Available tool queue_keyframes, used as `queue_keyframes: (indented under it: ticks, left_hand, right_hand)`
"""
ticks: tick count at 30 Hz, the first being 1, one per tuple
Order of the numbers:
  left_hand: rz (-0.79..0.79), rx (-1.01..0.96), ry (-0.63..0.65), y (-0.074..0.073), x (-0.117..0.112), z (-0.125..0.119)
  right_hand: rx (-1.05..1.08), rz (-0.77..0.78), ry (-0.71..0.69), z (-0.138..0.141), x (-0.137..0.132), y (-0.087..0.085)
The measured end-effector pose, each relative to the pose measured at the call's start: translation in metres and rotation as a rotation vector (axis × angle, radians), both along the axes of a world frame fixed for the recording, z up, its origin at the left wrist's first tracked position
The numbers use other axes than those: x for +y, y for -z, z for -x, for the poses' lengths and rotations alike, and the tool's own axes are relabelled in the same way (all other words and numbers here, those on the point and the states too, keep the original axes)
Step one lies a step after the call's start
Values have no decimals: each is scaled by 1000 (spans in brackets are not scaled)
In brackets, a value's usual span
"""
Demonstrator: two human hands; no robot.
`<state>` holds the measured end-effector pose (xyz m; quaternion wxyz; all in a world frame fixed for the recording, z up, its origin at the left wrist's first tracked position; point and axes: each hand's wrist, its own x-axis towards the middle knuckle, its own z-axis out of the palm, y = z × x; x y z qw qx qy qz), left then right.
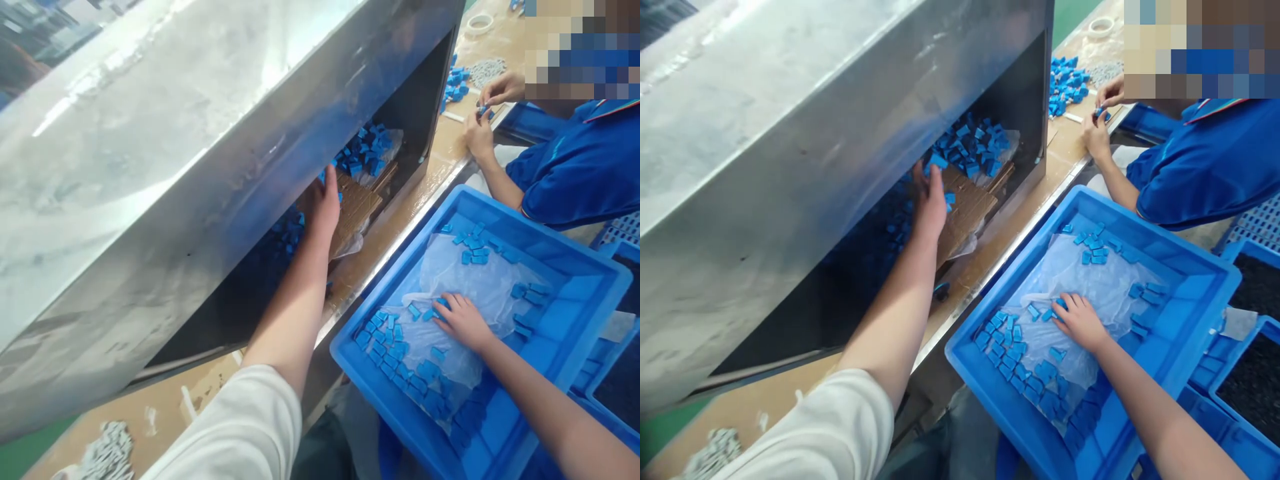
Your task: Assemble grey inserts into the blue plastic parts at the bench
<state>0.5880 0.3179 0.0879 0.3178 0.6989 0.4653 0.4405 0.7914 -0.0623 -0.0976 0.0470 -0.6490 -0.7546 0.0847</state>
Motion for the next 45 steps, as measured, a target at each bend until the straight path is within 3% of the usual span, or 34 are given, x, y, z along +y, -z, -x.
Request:
queue_keyframes:
  ticks: [2, 4, 6, 8, 9, 11, 14, 16, 18, 20, 22, 24, 26, 29, 32, 34, 36, 38, 42, 45]
  left_hand:
    - [-66, 150, 12, -3, -15, 2]
    - [-120, 326, 127, 4, -66, 3]
    - [-175, 448, 390, 22, -130, 6]
    - [-270, 540, 799, 50, -187, 13]
    - [-284, 604, 964, 66, -209, 18]
    - [-235, 784, 1091, 95, -239, 31]
    - [-115, 995, 1013, 123, -255, 52]
    - [-54, 1064, 971, 130, -259, 66]
    - [-9, 1121, 970, 131, -264, 78]
    - [29, 1192, 978, 128, -269, 85]
    - [56, 1258, 970, 125, -273, 88]
    - [75, 1287, 958, 121, -273, 88]
    - [95, 1276, 972, 120, -270, 86]
    - [129, 1253, 1018, 120, -265, 83]
    - [115, 1233, 1052, 122, -261, 80]
    - [98, 1219, 1085, 124, -257, 79]
    - [94, 1206, 1145, 124, -251, 77]
    - [96, 1192, 1219, 123, -243, 76]
    - [105, 1241, 1361, 120, -240, 80]
    - [135, 1346, 1334, 139, -245, 87]
  right_hand:
    - [30, 13, -9, -2, 1, -1]
    - [63, 28, -51, -7, 3, -3]
    - [110, 26, -68, -15, 3, -8]
    - [199, 0, 11, -23, 1, -15]
    - [267, -28, 101, -25, -1, -20]
    - [457, -122, 407, -26, -1, -30]
    - [938, -223, 1028, -10, 23, -53]
    - [1336, -190, 1279, 13, 63, -77]
    - [1615, -151, 1219, 39, 122, -109]
    - [1771, -75, 899, 59, 187, -146]
    - [1676, -82, 649, 64, 236, -176]
    - [1468, -180, 578, 56, 249, -191]
    - [1216, -201, 550, 44, 217, -189]
    - [827, 67, 521, 47, 104, -162]
    - [438, 487, 455, 84, -15, -125]
    - [251, 607, 363, 117, -63, -101]
    - [170, 652, 280, 146, -82, -81]
    - [131, 691, 245, 163, -82, -65]
    - [125, 666, 255, 174, -79, -44]
    - [164, 596, 301, 179, -80, -23]
